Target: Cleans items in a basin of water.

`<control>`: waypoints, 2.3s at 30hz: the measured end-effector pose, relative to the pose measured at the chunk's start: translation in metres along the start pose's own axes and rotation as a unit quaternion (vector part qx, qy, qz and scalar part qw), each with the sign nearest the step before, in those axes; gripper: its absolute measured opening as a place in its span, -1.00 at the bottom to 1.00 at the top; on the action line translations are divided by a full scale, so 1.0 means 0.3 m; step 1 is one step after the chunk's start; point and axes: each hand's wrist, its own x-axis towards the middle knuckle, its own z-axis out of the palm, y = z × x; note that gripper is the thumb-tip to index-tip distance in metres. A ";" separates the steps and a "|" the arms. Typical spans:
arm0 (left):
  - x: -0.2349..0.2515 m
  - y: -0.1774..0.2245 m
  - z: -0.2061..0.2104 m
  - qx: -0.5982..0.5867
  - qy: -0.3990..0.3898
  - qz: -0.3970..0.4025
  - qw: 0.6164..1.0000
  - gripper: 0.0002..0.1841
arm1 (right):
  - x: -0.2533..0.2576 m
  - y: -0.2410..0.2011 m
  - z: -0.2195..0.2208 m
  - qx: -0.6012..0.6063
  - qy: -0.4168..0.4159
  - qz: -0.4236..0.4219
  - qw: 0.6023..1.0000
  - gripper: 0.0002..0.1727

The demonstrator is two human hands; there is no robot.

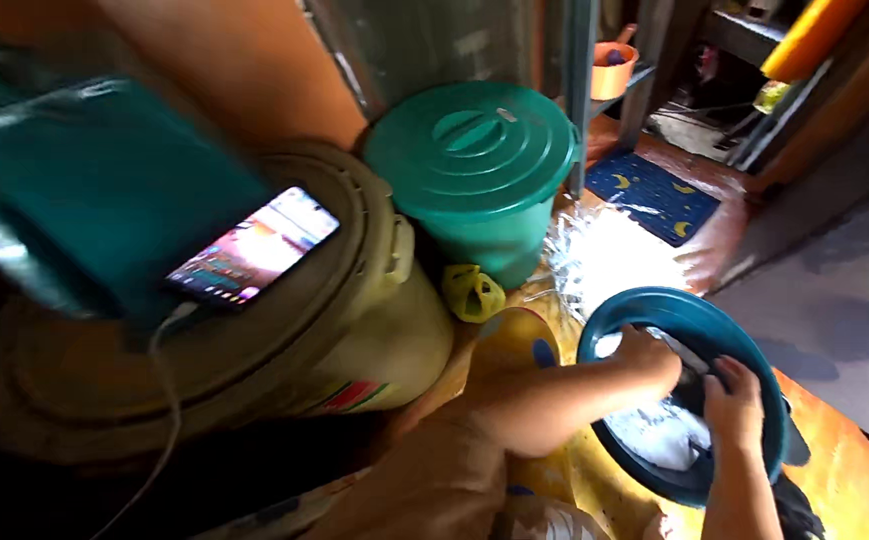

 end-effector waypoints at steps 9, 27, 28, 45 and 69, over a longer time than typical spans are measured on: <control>-0.012 0.145 0.056 -0.013 -0.186 0.023 0.982 -0.68 | 0.173 -0.165 0.081 -0.084 0.268 -0.220 0.934 -0.61; 0.129 -0.062 0.035 -0.059 -0.065 -0.002 0.996 -0.73 | -0.035 0.002 0.016 0.167 -0.070 0.054 0.982 -0.45; 0.130 -0.062 0.038 -0.053 -0.056 0.014 0.997 -0.75 | -0.041 0.002 0.002 0.172 -0.107 0.061 0.977 -0.47; 0.172 -0.092 0.028 -0.085 -0.026 0.086 0.992 -0.74 | -0.032 -0.009 -0.006 0.110 -0.052 0.048 0.991 -0.82; 0.230 -0.082 0.048 -0.268 -0.036 0.075 0.960 -0.72 | -0.032 -0.017 -0.062 0.214 -0.060 0.111 0.969 -0.84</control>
